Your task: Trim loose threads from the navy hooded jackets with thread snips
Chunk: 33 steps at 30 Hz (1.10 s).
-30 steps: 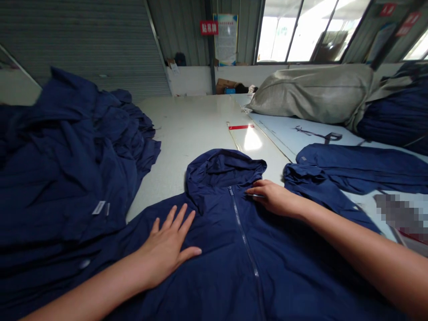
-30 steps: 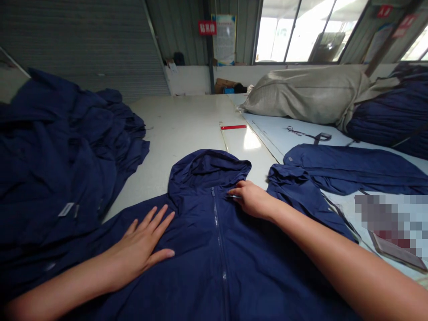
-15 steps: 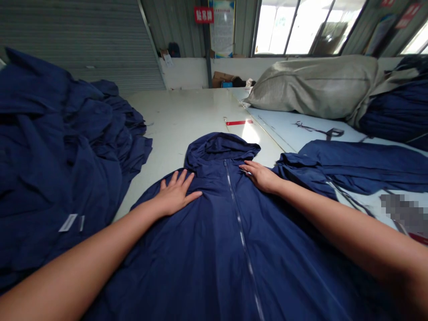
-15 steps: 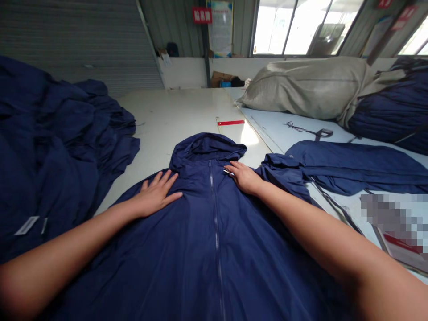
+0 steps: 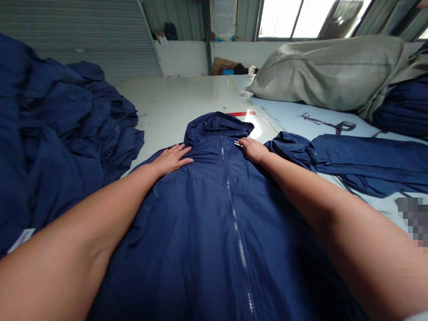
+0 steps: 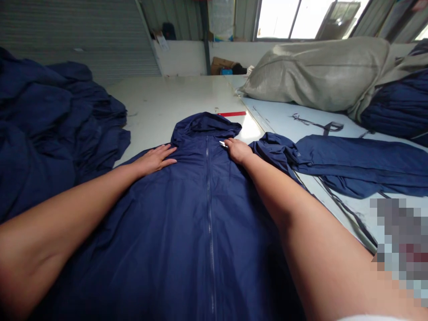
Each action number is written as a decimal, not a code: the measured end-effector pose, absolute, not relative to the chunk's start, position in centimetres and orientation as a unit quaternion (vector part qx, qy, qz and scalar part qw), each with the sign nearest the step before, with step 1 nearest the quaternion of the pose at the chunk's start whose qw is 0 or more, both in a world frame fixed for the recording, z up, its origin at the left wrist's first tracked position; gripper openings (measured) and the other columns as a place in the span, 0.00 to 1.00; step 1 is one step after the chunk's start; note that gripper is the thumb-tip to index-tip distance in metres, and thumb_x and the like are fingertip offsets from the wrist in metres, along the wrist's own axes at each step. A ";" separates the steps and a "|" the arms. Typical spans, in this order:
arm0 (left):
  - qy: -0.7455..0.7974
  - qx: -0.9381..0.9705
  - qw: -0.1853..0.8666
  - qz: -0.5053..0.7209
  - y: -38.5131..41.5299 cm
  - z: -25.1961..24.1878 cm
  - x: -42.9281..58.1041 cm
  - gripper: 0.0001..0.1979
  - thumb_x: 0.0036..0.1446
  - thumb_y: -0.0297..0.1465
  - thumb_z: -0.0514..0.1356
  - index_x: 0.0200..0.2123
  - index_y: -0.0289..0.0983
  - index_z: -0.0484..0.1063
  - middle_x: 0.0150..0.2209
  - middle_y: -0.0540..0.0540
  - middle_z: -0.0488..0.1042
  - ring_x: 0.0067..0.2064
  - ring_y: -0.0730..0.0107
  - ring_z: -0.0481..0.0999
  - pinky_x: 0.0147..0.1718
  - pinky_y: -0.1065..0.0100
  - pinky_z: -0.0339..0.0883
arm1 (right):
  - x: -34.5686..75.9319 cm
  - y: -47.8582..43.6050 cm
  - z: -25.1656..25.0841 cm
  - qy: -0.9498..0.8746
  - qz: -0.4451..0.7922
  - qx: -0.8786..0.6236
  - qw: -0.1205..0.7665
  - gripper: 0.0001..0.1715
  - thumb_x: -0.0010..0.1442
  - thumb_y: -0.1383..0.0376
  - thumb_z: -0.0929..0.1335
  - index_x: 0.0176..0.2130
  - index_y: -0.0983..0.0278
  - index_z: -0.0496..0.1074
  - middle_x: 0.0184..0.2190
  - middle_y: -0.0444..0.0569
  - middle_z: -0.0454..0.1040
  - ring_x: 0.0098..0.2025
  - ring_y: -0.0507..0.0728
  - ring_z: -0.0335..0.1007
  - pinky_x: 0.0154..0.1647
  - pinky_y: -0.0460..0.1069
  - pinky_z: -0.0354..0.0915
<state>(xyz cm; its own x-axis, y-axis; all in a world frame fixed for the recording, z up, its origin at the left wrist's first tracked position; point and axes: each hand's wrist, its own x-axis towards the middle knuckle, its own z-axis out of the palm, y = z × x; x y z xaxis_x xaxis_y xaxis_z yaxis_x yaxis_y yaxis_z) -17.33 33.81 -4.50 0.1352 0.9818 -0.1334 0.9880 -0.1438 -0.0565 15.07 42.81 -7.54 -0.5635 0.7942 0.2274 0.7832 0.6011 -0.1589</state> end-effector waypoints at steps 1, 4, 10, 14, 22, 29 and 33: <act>0.656 0.751 0.021 -0.079 34.1 -3.8 -16.8 0.34 0.65 0.50 0.45 0.69 0.40 0.53 0.71 0.36 0.51 0.71 0.51 0.50 0.64 0.51 0.48 | 14.8 42.5 -7.1 -0.882 0.014 -0.453 0.131 0.19 0.67 0.60 0.67 0.56 0.64 0.69 0.56 0.54 0.70 0.55 0.61 0.69 0.55 0.62 0.67; 0.673 0.733 0.006 -0.101 32.9 -1.4 -13.6 0.32 0.64 0.47 0.51 0.65 0.36 0.61 0.67 0.29 0.58 0.68 0.35 0.53 0.62 0.34 0.42 | 14.2 39.9 -5.4 -0.879 -0.003 -0.463 0.114 0.19 0.68 0.67 0.64 0.57 0.67 0.69 0.61 0.60 0.66 0.64 0.66 0.60 0.64 0.66 0.56; 0.608 0.786 0.049 -0.102 19.5 0.6 -5.8 0.39 0.62 0.55 0.48 0.70 0.44 0.47 0.73 0.38 0.42 0.71 0.34 0.41 0.59 0.27 0.46 | 18.4 26.8 -3.5 -0.889 0.010 -0.444 0.108 0.26 0.69 0.65 0.60 0.65 0.59 0.63 0.69 0.57 0.56 0.70 0.73 0.47 0.66 0.71 0.49; 0.548 0.826 0.071 -0.107 11.6 -2.1 -6.4 0.38 0.59 0.58 0.50 0.69 0.51 0.48 0.73 0.43 0.42 0.71 0.35 0.41 0.57 0.22 0.44 | 23.4 19.4 -5.4 -0.916 0.049 -0.390 0.083 0.27 0.70 0.65 0.59 0.66 0.53 0.61 0.70 0.52 0.54 0.71 0.72 0.44 0.65 0.74 0.48; 0.546 0.836 0.015 -0.054 9.4 -2.8 -11.0 0.34 0.65 0.52 0.46 0.66 0.39 0.59 0.69 0.35 0.55 0.69 0.44 0.53 0.64 0.39 0.50 | 26.3 18.6 -5.8 -0.914 0.060 -0.391 0.085 0.25 0.69 0.67 0.58 0.62 0.64 0.66 0.66 0.59 0.62 0.69 0.67 0.53 0.66 0.69 0.51; 0.501 0.865 0.024 -0.029 0.3 -2.5 -6.9 0.30 0.66 0.50 0.46 0.68 0.49 0.54 0.71 0.43 0.51 0.70 0.45 0.53 0.62 0.38 0.56 | 27.9 10.8 -3.2 -0.917 0.099 -0.376 0.093 0.26 0.69 0.66 0.59 0.64 0.60 0.62 0.67 0.54 0.60 0.70 0.63 0.52 0.68 0.68 0.50; 0.537 0.843 0.022 -0.009 -1.2 -4.4 -7.5 0.31 0.66 0.48 0.47 0.69 0.45 0.52 0.71 0.42 0.52 0.70 0.46 0.50 0.64 0.36 0.48 | 28.6 9.3 -6.0 -0.906 0.105 -0.395 0.113 0.24 0.71 0.64 0.57 0.63 0.63 0.64 0.67 0.55 0.61 0.70 0.62 0.52 0.69 0.66 0.49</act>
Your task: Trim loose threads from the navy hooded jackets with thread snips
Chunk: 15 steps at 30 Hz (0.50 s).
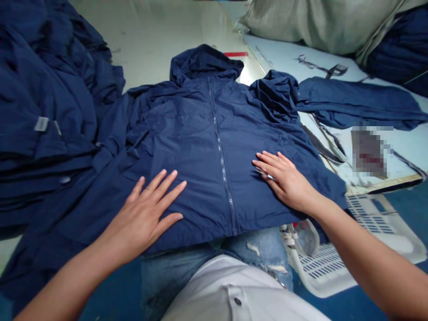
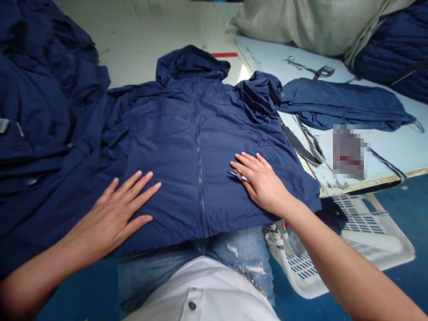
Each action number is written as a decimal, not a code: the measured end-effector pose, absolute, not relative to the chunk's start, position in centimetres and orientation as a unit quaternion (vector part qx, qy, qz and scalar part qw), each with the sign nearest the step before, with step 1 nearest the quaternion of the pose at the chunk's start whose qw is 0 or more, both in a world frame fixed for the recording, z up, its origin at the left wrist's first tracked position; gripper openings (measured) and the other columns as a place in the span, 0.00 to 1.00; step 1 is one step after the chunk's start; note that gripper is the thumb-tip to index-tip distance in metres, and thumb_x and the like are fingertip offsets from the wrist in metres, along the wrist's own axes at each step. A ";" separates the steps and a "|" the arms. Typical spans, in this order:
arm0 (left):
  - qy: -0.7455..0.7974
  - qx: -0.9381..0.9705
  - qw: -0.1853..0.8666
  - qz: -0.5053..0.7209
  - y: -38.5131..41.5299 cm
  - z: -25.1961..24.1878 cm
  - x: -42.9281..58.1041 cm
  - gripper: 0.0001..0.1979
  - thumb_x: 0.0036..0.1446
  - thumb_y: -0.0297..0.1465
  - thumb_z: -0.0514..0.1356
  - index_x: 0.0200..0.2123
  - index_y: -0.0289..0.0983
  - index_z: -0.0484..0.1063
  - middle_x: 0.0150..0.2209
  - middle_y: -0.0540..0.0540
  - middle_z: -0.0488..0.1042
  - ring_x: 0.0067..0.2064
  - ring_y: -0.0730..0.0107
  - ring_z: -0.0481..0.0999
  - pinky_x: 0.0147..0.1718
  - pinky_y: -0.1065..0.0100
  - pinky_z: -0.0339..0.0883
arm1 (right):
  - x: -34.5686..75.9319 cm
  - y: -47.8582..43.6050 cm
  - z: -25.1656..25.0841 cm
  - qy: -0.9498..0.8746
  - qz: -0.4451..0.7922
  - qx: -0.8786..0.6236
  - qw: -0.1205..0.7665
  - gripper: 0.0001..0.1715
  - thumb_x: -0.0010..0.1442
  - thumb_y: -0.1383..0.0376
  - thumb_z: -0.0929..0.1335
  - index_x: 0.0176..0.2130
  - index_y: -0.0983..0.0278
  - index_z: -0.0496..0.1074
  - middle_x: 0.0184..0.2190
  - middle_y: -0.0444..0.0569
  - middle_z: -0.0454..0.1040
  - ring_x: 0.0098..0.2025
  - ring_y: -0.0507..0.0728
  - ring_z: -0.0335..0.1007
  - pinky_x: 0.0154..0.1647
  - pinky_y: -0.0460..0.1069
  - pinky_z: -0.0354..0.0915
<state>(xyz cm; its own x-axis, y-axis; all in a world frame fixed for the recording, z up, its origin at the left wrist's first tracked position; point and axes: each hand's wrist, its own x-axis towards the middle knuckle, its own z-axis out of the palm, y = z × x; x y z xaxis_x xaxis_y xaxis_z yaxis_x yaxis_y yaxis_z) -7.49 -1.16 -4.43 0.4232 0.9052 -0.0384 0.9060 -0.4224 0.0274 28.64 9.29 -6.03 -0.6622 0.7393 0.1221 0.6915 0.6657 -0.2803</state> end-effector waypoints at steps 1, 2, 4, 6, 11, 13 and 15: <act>0.546 0.837 0.023 -0.004 -1.1 -4.7 -7.8 0.32 0.66 0.48 0.46 0.69 0.44 0.51 0.71 0.42 0.52 0.71 0.46 0.50 0.65 0.37 0.46 | 28.7 9.4 -6.6 -0.903 0.103 -0.399 0.121 0.25 0.71 0.64 0.58 0.63 0.64 0.64 0.66 0.55 0.61 0.70 0.61 0.52 0.69 0.65 0.49; 0.552 0.834 0.023 -0.001 -0.9 -4.9 -8.1 0.32 0.66 0.49 0.46 0.69 0.44 0.51 0.71 0.42 0.51 0.71 0.47 0.50 0.65 0.37 0.45 | 28.7 9.5 -6.9 -0.901 0.101 -0.402 0.127 0.25 0.71 0.64 0.58 0.63 0.65 0.64 0.66 0.55 0.62 0.70 0.61 0.53 0.69 0.64 0.49; 0.555 0.831 0.026 0.002 -0.6 -5.0 -8.5 0.32 0.66 0.49 0.45 0.69 0.44 0.50 0.71 0.42 0.50 0.71 0.48 0.49 0.65 0.37 0.44 | 28.7 9.8 -7.1 -0.899 0.099 -0.405 0.136 0.24 0.71 0.63 0.58 0.62 0.64 0.65 0.66 0.55 0.63 0.69 0.61 0.54 0.69 0.64 0.49; 0.555 0.831 0.031 0.001 -0.5 -4.8 -8.6 0.32 0.66 0.49 0.45 0.69 0.45 0.50 0.71 0.43 0.50 0.71 0.49 0.48 0.66 0.38 0.43 | 28.6 10.0 -7.0 -0.896 0.101 -0.407 0.142 0.24 0.71 0.63 0.58 0.62 0.64 0.66 0.65 0.55 0.63 0.69 0.61 0.54 0.69 0.64 0.49; 0.565 0.824 0.049 -0.008 0.0 -4.4 -8.7 0.33 0.66 0.51 0.46 0.70 0.45 0.49 0.72 0.42 0.49 0.72 0.50 0.47 0.66 0.39 0.42 | 28.3 9.9 -6.8 -0.894 0.109 -0.410 0.147 0.24 0.70 0.63 0.58 0.62 0.63 0.66 0.65 0.55 0.63 0.69 0.61 0.54 0.69 0.65 0.49; 0.572 0.818 0.054 -0.011 0.9 -4.4 -9.0 0.34 0.65 0.52 0.44 0.69 0.44 0.50 0.72 0.42 0.49 0.72 0.49 0.47 0.66 0.39 0.41 | 28.1 10.3 -6.9 -0.893 0.107 -0.412 0.148 0.24 0.70 0.63 0.58 0.62 0.63 0.66 0.65 0.56 0.63 0.69 0.62 0.55 0.69 0.65 0.50; 0.578 0.814 0.056 -0.015 2.2 -4.5 -9.3 0.35 0.65 0.53 0.42 0.69 0.43 0.51 0.72 0.42 0.48 0.72 0.50 0.46 0.66 0.40 0.41 | 27.7 11.3 -7.1 -0.893 0.101 -0.412 0.147 0.25 0.70 0.63 0.59 0.62 0.63 0.66 0.65 0.56 0.63 0.68 0.62 0.55 0.68 0.65 0.50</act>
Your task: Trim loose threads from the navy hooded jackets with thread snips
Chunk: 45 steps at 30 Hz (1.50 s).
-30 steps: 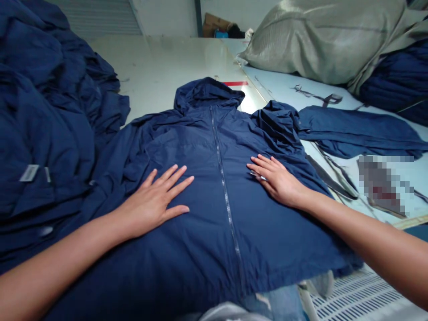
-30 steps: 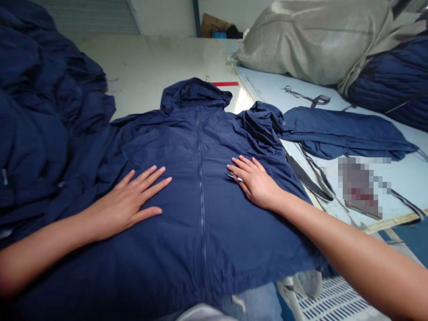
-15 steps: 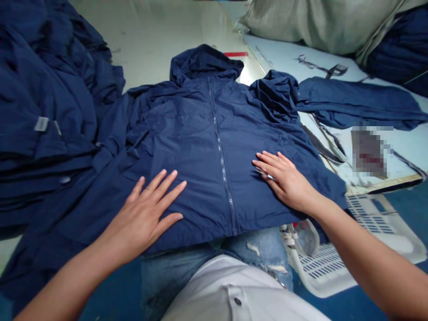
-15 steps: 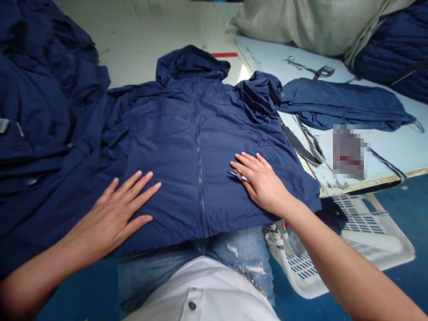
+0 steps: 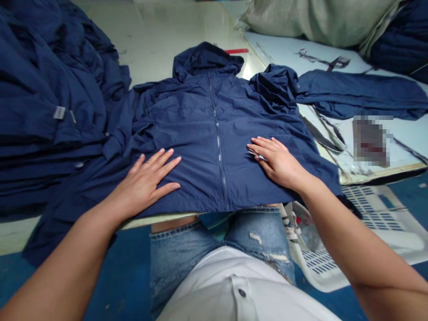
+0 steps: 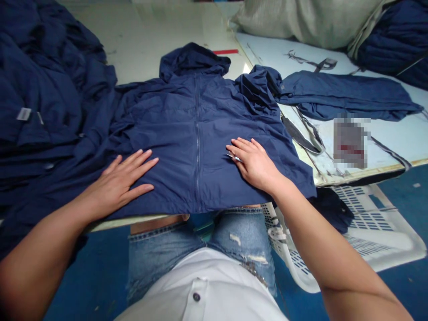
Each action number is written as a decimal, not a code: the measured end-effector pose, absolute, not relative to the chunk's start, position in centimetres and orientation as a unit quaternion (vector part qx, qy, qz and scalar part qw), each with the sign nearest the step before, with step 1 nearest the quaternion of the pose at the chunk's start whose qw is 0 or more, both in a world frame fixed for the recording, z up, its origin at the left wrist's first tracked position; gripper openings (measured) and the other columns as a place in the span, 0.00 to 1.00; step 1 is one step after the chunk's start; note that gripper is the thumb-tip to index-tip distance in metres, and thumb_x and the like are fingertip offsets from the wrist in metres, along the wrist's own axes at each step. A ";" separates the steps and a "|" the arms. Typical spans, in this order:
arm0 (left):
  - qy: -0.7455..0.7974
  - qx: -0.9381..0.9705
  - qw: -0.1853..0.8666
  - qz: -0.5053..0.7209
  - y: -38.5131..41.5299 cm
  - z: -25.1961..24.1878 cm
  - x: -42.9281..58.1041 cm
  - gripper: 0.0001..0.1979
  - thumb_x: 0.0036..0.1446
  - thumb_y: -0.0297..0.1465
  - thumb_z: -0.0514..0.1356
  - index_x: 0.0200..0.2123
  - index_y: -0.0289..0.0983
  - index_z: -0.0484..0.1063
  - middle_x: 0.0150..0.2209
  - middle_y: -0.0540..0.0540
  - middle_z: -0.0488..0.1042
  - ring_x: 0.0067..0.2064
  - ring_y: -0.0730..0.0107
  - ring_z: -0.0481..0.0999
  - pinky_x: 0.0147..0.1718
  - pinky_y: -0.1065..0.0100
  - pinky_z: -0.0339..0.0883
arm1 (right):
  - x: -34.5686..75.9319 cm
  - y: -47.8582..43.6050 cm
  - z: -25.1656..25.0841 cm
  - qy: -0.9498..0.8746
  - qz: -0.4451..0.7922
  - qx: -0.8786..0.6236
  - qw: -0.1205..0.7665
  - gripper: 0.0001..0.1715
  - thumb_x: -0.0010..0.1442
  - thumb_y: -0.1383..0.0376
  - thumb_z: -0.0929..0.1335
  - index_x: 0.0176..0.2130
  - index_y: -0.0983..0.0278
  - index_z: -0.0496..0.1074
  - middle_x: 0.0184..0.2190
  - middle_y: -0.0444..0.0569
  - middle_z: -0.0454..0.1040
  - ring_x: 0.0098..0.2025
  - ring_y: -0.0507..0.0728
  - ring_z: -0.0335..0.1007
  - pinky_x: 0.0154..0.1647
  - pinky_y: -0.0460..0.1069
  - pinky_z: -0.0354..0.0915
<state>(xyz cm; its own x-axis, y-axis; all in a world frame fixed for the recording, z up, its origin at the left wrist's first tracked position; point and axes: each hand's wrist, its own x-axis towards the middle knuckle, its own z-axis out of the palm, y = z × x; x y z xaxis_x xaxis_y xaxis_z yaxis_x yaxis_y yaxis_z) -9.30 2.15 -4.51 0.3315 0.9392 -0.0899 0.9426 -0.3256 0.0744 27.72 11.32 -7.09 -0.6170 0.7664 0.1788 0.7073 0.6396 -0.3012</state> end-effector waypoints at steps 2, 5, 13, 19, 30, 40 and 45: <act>0.580 0.812 0.058 -0.019 3.5 -4.5 -9.5 0.36 0.65 0.54 0.41 0.69 0.42 0.51 0.72 0.41 0.48 0.72 0.51 0.46 0.66 0.40 0.41 | 27.5 12.6 -7.2 -0.897 0.094 -0.408 0.142 0.25 0.69 0.63 0.59 0.62 0.64 0.66 0.66 0.57 0.63 0.68 0.63 0.55 0.68 0.64 0.51; 0.592 0.804 0.051 -0.020 4.2 -3.8 -8.9 0.35 0.65 0.53 0.44 0.68 0.40 0.55 0.71 0.38 0.51 0.71 0.49 0.49 0.65 0.39 0.45 | 27.5 13.9 -7.2 -0.906 0.089 -0.392 0.135 0.26 0.69 0.63 0.59 0.63 0.66 0.66 0.65 0.58 0.63 0.68 0.63 0.57 0.67 0.62 0.54; 0.530 0.822 0.028 0.207 -2.4 -3.4 -0.8 0.15 0.66 0.36 0.55 0.51 0.38 0.75 0.55 0.41 0.76 0.58 0.61 0.72 0.62 0.55 0.61 | 27.4 7.9 -5.1 -0.846 0.140 -0.419 0.298 0.18 0.66 0.66 0.61 0.51 0.64 0.75 0.46 0.53 0.79 0.49 0.60 0.74 0.54 0.54 0.68; 0.573 0.771 0.061 0.272 -2.8 -5.2 2.0 0.12 0.62 0.37 0.61 0.47 0.39 0.74 0.46 0.43 0.76 0.50 0.60 0.74 0.52 0.57 0.68 | 25.6 3.5 -5.3 -0.818 0.225 -0.401 0.346 0.15 0.64 0.69 0.62 0.46 0.62 0.75 0.40 0.50 0.80 0.43 0.58 0.75 0.46 0.51 0.69; 0.579 0.767 0.104 0.255 -3.4 -5.1 1.6 0.15 0.59 0.38 0.64 0.47 0.38 0.73 0.43 0.45 0.73 0.47 0.60 0.72 0.49 0.60 0.66 | 24.7 2.0 -5.2 -0.841 0.263 -0.422 0.213 0.12 0.59 0.64 0.72 0.44 0.59 0.77 0.39 0.49 0.81 0.41 0.59 0.77 0.39 0.48 0.67; 0.618 0.758 0.154 0.144 -1.9 -2.9 3.0 0.11 0.52 0.36 0.70 0.36 0.39 0.73 0.35 0.48 0.75 0.40 0.61 0.75 0.39 0.62 0.66 | 24.1 2.4 -5.0 -0.851 0.247 -0.419 0.197 0.09 0.54 0.74 0.66 0.35 0.62 0.71 0.28 0.45 0.74 0.29 0.54 0.68 0.30 0.46 0.56; 0.593 0.770 0.222 0.079 -0.1 -1.2 3.3 0.08 0.55 0.35 0.67 0.31 0.39 0.73 0.30 0.51 0.76 0.33 0.66 0.74 0.32 0.67 0.61 | 24.5 2.5 -5.5 -0.757 0.342 -0.441 0.341 0.09 0.64 0.62 0.66 0.31 0.61 0.68 0.24 0.41 0.67 0.27 0.52 0.61 0.29 0.45 0.58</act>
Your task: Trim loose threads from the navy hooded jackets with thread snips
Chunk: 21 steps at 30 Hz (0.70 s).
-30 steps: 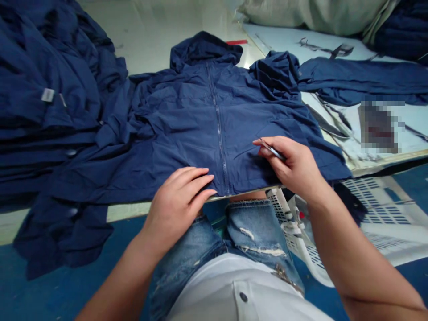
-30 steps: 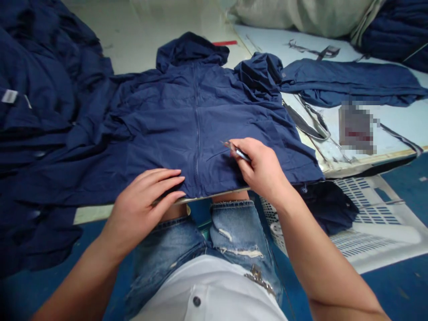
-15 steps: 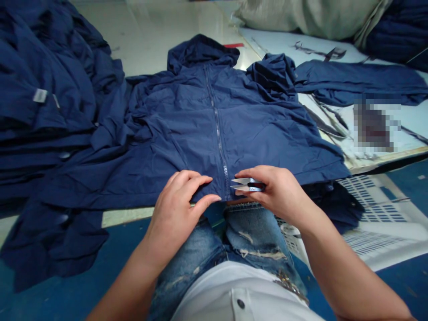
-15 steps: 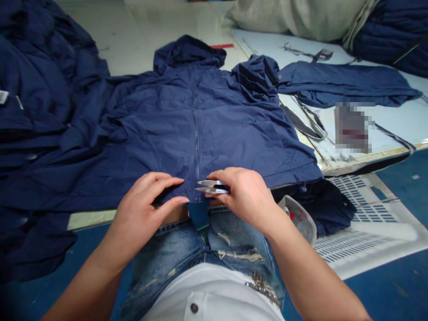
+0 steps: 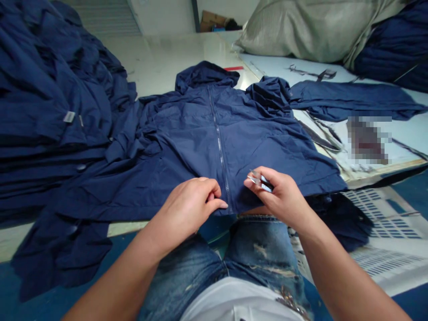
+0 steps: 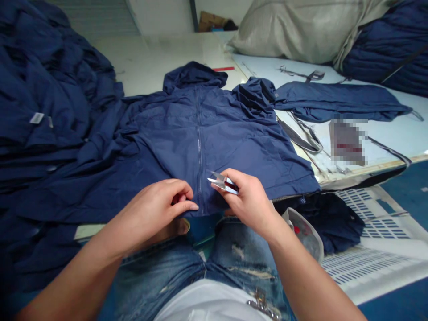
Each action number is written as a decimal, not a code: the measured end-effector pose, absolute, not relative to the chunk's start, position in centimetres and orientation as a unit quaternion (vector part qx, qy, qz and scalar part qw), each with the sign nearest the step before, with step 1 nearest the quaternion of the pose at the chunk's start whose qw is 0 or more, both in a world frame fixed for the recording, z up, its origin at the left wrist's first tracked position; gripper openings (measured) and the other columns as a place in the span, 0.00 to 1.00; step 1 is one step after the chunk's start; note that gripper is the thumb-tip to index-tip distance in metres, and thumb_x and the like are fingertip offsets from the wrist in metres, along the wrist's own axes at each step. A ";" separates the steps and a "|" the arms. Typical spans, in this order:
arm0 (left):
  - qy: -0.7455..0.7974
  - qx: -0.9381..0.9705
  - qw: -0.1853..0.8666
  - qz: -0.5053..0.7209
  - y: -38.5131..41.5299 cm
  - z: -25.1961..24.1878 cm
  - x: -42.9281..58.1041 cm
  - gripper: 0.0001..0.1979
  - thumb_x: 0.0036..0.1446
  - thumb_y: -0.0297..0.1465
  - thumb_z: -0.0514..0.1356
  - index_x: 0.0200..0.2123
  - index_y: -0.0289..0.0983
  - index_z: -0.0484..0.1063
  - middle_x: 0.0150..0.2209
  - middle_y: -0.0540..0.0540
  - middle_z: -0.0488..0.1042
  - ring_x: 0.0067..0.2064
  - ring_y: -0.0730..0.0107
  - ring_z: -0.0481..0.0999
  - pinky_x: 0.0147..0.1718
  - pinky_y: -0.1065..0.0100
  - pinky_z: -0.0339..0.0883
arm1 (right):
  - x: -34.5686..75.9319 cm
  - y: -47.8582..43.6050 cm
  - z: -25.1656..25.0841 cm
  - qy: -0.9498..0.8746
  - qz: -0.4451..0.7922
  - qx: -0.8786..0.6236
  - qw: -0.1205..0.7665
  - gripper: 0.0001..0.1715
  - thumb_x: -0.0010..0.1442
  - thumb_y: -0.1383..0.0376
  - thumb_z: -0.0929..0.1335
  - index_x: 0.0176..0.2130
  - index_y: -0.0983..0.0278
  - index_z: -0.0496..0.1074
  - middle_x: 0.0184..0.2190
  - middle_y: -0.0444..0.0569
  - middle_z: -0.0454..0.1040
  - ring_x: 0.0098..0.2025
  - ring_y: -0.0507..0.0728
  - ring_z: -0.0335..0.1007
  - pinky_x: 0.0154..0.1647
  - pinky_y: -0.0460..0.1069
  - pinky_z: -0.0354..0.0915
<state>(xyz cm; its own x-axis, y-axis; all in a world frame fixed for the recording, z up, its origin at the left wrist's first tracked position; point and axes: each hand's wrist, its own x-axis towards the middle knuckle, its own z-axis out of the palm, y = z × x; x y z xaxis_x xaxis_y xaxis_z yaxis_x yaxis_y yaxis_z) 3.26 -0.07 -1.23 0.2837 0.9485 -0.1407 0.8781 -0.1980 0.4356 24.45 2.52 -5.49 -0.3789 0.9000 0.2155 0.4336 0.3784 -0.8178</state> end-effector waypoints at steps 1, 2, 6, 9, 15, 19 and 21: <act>0.591 0.770 0.228 0.078 0.4 -1.1 3.3 0.09 0.55 0.37 0.67 0.33 0.39 0.73 0.31 0.50 0.76 0.33 0.66 0.74 0.31 0.68 0.61 | 24.4 2.5 -5.5 -0.749 0.351 -0.442 0.347 0.11 0.65 0.61 0.65 0.30 0.62 0.67 0.23 0.41 0.66 0.27 0.51 0.61 0.29 0.45 0.58; 0.590 0.771 0.228 0.076 1.0 -1.0 3.4 0.10 0.55 0.39 0.67 0.34 0.39 0.73 0.32 0.49 0.76 0.33 0.65 0.74 0.30 0.68 0.60 | 24.4 2.6 -5.4 -0.742 0.362 -0.441 0.352 0.12 0.66 0.61 0.64 0.30 0.62 0.67 0.23 0.42 0.66 0.27 0.51 0.61 0.29 0.45 0.59; 0.578 0.784 0.221 0.049 3.2 -1.4 3.8 0.11 0.57 0.39 0.64 0.28 0.39 0.72 0.25 0.51 0.73 0.27 0.67 0.71 0.26 0.68 0.55 | 24.1 2.5 -5.3 -0.701 0.404 -0.446 0.384 0.16 0.69 0.58 0.61 0.35 0.63 0.71 0.23 0.42 0.67 0.25 0.50 0.63 0.28 0.45 0.60; 0.552 0.768 0.318 0.074 4.4 -1.6 3.4 0.14 0.56 0.39 0.63 0.22 0.39 0.69 0.20 0.53 0.69 0.23 0.70 0.67 0.23 0.69 0.53 | 24.2 2.4 -5.3 -0.682 0.411 -0.457 0.396 0.20 0.70 0.55 0.60 0.38 0.63 0.73 0.23 0.42 0.67 0.24 0.50 0.63 0.26 0.44 0.61; 0.534 0.616 0.539 0.214 4.4 -1.9 1.5 0.14 0.54 0.42 0.64 0.28 0.37 0.69 0.20 0.56 0.69 0.22 0.75 0.69 0.23 0.73 0.62 | 24.6 1.7 -4.5 -0.735 0.364 -0.461 0.338 0.12 0.66 0.56 0.66 0.45 0.60 0.73 0.38 0.47 0.77 0.37 0.54 0.73 0.37 0.46 0.66; 0.520 0.546 0.591 0.286 4.0 -2.6 0.8 0.14 0.54 0.41 0.65 0.29 0.36 0.69 0.23 0.56 0.71 0.23 0.77 0.71 0.25 0.75 0.66 | 23.8 1.1 -3.8 -0.766 0.349 -0.443 0.308 0.19 0.62 0.53 0.71 0.48 0.60 0.71 0.40 0.48 0.77 0.39 0.55 0.73 0.38 0.47 0.65; 0.512 0.529 0.599 0.315 3.8 -2.7 0.6 0.13 0.55 0.39 0.65 0.29 0.36 0.70 0.22 0.56 0.71 0.24 0.79 0.71 0.26 0.77 0.66 | 23.1 0.7 -3.8 -0.770 0.338 -0.439 0.316 0.18 0.59 0.53 0.73 0.44 0.61 0.72 0.35 0.46 0.75 0.35 0.53 0.71 0.34 0.46 0.63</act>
